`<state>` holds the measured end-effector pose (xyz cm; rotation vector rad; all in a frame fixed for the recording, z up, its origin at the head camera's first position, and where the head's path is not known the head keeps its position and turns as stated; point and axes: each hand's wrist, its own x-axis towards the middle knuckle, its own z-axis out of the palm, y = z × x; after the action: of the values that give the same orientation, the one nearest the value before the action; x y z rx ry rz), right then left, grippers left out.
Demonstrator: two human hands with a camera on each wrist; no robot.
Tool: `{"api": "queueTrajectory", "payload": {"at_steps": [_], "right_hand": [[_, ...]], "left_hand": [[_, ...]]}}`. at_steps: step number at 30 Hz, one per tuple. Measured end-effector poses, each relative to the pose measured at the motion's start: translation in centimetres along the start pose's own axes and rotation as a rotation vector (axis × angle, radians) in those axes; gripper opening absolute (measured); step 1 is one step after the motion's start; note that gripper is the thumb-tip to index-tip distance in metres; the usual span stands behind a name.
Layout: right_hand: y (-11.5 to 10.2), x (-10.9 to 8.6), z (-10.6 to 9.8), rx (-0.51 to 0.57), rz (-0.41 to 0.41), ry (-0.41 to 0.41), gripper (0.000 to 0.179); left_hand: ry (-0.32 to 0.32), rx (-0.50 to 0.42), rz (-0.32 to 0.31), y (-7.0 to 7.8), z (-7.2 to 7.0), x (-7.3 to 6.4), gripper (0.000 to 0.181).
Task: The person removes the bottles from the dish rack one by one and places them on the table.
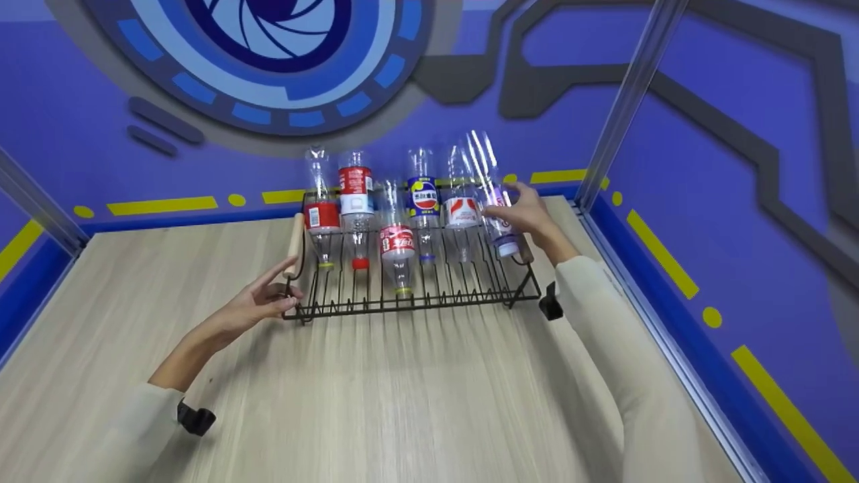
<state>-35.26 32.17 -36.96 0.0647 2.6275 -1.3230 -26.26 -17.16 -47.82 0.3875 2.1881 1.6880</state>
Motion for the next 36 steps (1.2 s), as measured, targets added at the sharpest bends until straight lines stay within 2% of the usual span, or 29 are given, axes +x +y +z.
{"api": "queueTrajectory", "payload": {"at_steps": [5,11,18,27,30,36], "right_hand": [[-0.4,-0.5,0.0,-0.004,-0.032,-0.006,0.096],[-0.8,-0.9,0.2,0.04,-0.044,-0.051,0.099],[-0.9,-1.4,0.3,0.047,-0.065,-0.112,0.088],[-1.3,-2.4,1.0,-0.068,-0.143,-0.146,0.085],[-1.4,-2.6,1.3,-0.091,-0.188,-0.193,0.082],[-1.7,-3.0,2.4,-0.04,-0.216,-0.354,0.082]], "left_hand": [[0.0,-0.001,0.003,0.1,0.0,-0.1,0.083],[0.0,-0.001,0.01,0.1,0.0,-0.1,0.082],[-0.007,0.0,0.016,0.0,0.1,0.0,0.08],[-0.003,-0.004,0.002,0.0,0.0,0.0,0.08],[0.002,-0.006,-0.003,0.0,0.0,0.0,0.08],[0.002,-0.013,-0.002,-0.1,0.1,0.0,0.08]]}}
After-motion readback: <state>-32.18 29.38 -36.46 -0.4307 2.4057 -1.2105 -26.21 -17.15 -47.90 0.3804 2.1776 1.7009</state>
